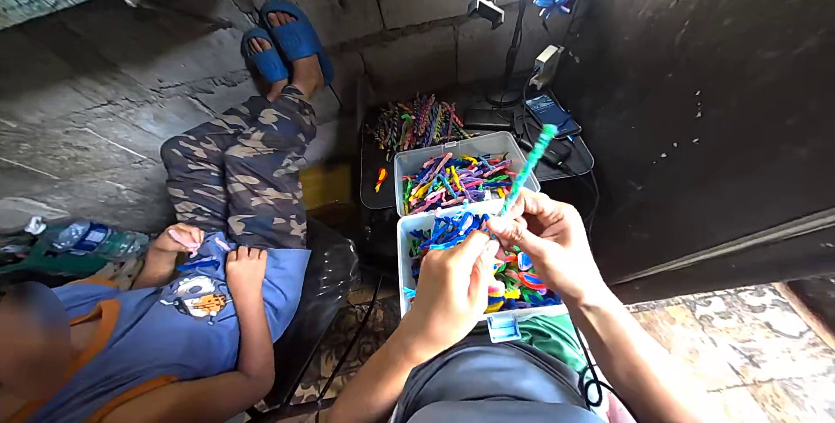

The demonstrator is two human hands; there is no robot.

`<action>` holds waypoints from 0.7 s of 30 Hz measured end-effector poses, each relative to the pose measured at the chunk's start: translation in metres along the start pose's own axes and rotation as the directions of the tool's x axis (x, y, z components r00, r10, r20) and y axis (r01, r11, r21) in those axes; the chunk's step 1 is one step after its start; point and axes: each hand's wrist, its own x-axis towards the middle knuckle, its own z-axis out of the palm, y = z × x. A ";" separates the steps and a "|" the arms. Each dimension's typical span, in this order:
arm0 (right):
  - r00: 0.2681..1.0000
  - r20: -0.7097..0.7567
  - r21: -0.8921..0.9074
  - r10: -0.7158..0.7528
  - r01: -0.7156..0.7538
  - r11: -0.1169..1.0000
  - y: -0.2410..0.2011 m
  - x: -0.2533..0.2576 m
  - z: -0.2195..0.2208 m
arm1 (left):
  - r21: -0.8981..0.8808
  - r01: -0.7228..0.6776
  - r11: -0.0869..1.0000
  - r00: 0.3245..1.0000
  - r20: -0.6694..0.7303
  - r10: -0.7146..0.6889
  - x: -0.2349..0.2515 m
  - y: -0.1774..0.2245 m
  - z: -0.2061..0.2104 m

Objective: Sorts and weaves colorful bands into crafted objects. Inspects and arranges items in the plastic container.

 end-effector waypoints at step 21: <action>0.995 0.084 -0.191 0.061 -0.044 0.981 0.003 0.040 -0.014 | 0.305 0.000 0.952 0.998 0.058 -0.019 0.030 -0.016 0.000</action>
